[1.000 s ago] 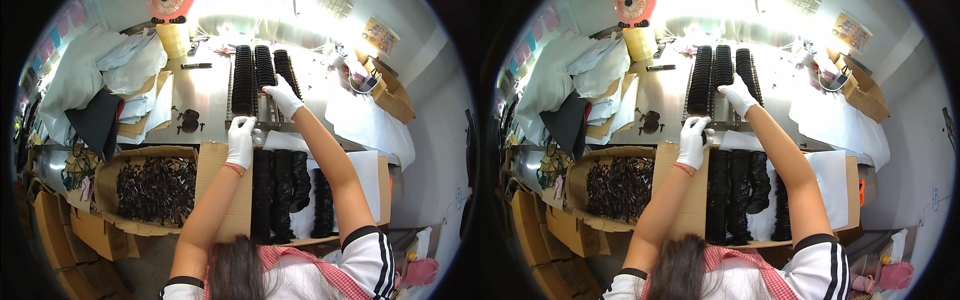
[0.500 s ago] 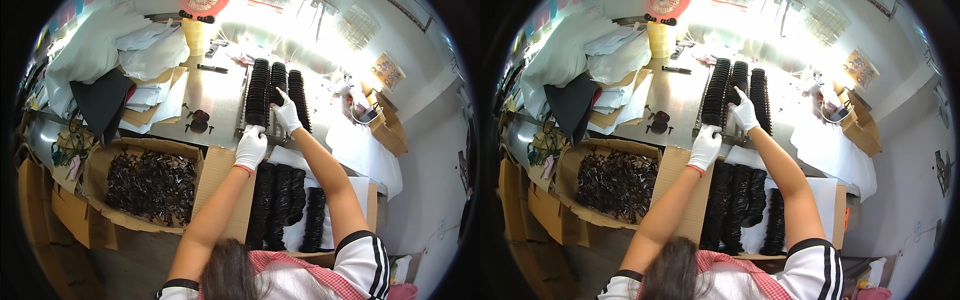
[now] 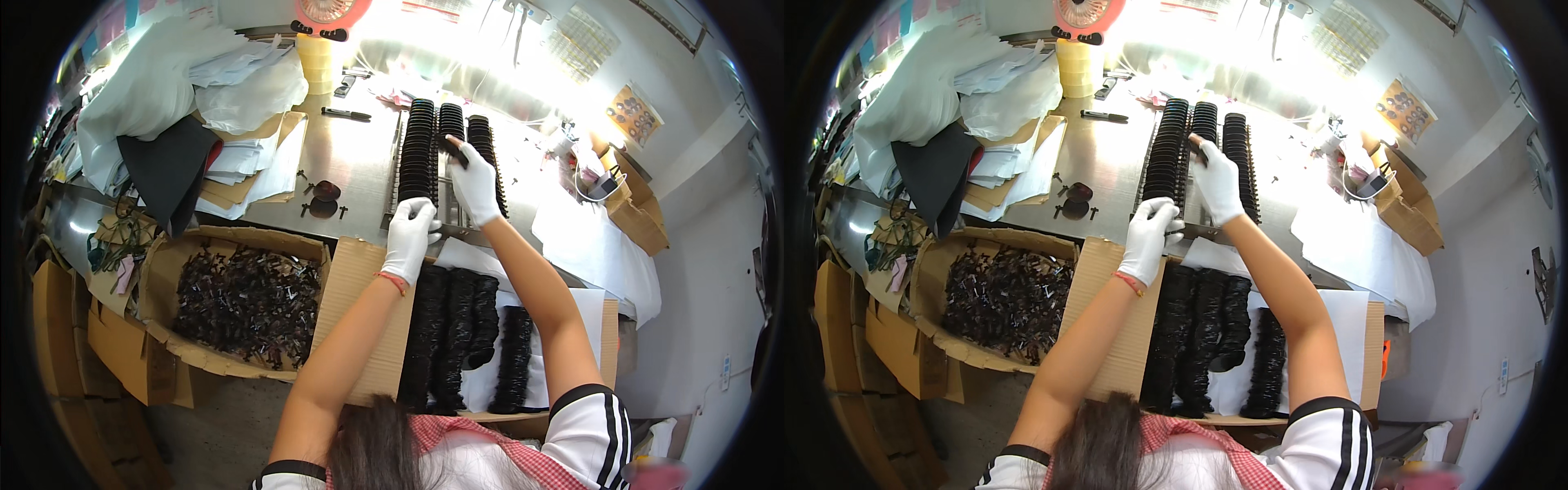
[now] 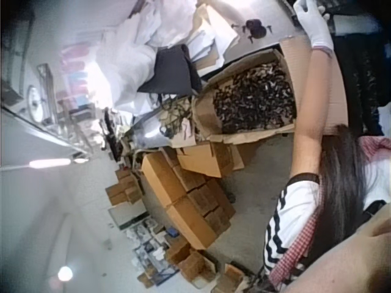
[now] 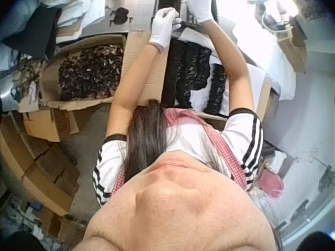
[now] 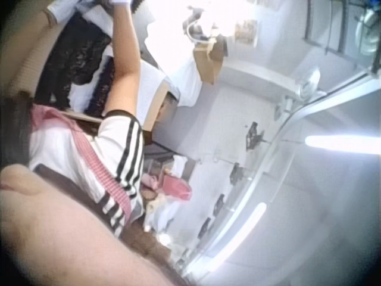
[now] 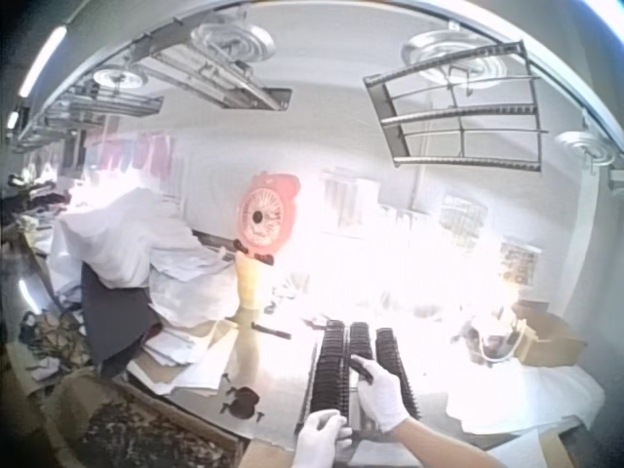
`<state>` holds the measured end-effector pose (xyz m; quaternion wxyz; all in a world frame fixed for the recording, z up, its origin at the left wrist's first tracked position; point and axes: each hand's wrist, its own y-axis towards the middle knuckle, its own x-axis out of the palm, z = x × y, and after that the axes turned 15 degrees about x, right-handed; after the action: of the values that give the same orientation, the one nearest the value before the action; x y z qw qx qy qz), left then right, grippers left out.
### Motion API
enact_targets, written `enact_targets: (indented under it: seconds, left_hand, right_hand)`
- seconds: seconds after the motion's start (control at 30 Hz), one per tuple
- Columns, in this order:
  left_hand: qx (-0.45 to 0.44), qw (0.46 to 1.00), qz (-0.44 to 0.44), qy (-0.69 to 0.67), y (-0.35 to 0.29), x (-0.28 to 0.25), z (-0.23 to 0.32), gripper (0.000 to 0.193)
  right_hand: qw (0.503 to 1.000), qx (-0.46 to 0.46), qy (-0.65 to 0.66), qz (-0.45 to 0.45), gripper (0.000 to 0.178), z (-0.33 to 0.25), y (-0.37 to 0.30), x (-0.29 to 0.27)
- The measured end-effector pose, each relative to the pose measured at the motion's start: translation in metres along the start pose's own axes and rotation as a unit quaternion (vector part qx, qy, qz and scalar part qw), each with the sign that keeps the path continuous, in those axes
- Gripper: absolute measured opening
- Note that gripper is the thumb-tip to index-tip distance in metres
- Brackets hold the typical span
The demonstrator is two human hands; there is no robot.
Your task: The person assembles sunglasses by attaching small metal arms to black frames, then places the completed units into a cardboard box. The person also retrieves a metal rack, places it on the table, and arranges the assembled sunglasses on it before covering the box with tissue paper.
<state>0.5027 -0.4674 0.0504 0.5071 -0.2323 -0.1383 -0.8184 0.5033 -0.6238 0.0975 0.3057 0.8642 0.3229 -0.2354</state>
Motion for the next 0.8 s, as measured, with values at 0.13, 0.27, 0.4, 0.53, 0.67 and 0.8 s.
enact_targets:
  seconds: [0.13,0.27,0.4,0.53,0.67,0.8]
  left_hand:
    - [-0.057,0.955,0.039,-0.289,-0.017,0.025,0.018,0.044]
    - [-0.143,0.953,0.076,-0.258,-0.018,0.033,0.018,0.020]
    - [-0.084,0.991,0.006,-0.101,-0.010,0.043,-0.011,0.011]
    - [0.008,0.984,-0.067,0.165,0.005,0.046,-0.045,0.044]
    - [0.119,0.916,-0.129,0.360,0.013,0.040,-0.056,0.048]
    - [0.078,0.902,-0.157,0.394,0.008,0.040,-0.047,0.039]
  right_hand:
    - [0.972,-0.051,-0.038,-0.227,0.046,-0.019,-0.062,-0.042]
    - [0.978,-0.105,-0.035,-0.176,0.037,-0.005,-0.038,-0.058]
    - [0.968,0.154,0.129,-0.151,0.057,0.027,0.042,-0.031]
    - [0.954,0.201,0.110,-0.194,0.085,0.060,0.101,0.005]
    - [0.951,0.162,0.134,-0.225,0.079,0.081,0.126,0.023]
    - [0.926,0.160,0.181,-0.291,0.075,0.091,0.129,0.030]
